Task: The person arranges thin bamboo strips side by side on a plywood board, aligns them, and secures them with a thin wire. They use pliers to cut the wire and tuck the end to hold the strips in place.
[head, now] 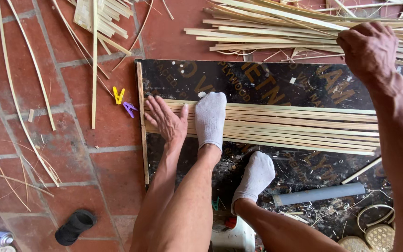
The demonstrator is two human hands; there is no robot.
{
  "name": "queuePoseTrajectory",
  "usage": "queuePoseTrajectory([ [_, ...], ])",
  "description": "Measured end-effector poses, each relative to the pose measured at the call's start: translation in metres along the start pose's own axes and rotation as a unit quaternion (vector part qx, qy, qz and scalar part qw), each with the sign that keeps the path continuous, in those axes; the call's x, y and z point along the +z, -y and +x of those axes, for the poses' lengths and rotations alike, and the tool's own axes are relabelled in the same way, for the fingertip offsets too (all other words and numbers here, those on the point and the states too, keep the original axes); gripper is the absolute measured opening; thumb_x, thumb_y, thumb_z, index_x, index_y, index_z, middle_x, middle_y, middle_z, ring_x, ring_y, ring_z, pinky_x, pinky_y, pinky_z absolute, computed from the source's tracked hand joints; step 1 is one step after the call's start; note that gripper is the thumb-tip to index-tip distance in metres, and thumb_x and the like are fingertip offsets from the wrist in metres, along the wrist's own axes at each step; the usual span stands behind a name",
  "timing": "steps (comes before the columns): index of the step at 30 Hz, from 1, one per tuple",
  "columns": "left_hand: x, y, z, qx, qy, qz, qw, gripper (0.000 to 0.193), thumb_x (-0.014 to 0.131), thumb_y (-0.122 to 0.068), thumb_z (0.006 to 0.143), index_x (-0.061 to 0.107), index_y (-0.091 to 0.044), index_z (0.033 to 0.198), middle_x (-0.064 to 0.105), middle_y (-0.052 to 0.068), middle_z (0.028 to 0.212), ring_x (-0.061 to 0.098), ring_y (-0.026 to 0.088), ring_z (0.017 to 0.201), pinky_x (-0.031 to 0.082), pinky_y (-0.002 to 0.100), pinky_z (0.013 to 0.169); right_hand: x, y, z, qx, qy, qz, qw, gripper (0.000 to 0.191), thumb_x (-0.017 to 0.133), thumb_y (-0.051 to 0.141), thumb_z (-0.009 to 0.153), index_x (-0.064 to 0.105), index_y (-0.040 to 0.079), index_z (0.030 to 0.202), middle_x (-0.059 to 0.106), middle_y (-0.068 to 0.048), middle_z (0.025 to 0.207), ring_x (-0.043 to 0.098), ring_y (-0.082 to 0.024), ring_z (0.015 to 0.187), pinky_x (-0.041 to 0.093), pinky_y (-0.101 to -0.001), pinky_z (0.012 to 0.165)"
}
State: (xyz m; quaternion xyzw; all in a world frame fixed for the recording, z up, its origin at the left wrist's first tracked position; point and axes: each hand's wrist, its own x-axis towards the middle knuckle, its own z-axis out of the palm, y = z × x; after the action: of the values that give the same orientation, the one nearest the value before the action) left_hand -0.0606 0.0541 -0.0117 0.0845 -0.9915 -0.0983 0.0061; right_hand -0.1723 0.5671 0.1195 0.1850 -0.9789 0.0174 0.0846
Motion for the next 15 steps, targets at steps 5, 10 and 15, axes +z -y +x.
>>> queuePoseTrajectory([
  [5, 0.005, -0.003, -0.001, 0.029, -0.01, -0.02, 0.999, 0.091, 0.058, -0.055, 0.102, 0.025, 0.007, 0.159, 0.018, 0.028, 0.169, 0.014, 0.042, 0.159, 0.008, 0.063, 0.127, -0.005, 0.051, -0.007, 0.062, -0.071, 0.289, 0.953, 0.007, 0.073, 0.003, 0.107, 0.078, 0.004, 0.112, 0.069, -0.008, 0.086, 0.058, -0.016, 0.068, 0.046, -0.0294, 0.057],
  [10, 0.009, -0.001, 0.006, 0.033, -0.034, -0.04, 0.998, 0.091, 0.058, -0.054, 0.101, 0.024, 0.007, 0.159, 0.018, 0.028, 0.169, 0.015, 0.042, 0.159, 0.01, 0.063, 0.126, 0.035, 0.101, -0.026, 0.115, 0.137, 0.283, 0.942, 0.01, 0.074, 0.018, 0.102, 0.079, 0.015, 0.11, 0.073, -0.004, 0.084, 0.067, -0.022, 0.068, 0.052, -0.0342, 0.06],
  [15, 0.01, 0.0, 0.008, 0.028, -0.035, -0.046, 0.998, 0.093, 0.06, -0.055, 0.099, 0.023, 0.006, 0.159, 0.018, 0.027, 0.169, 0.016, 0.041, 0.159, 0.011, 0.063, 0.126, 0.067, 0.105, -0.045, 0.133, 0.055, 0.218, 0.965, 0.017, 0.069, 0.025, 0.113, 0.074, 0.012, 0.103, 0.07, -0.004, 0.09, 0.069, -0.021, 0.08, 0.054, -0.0344, 0.068],
])
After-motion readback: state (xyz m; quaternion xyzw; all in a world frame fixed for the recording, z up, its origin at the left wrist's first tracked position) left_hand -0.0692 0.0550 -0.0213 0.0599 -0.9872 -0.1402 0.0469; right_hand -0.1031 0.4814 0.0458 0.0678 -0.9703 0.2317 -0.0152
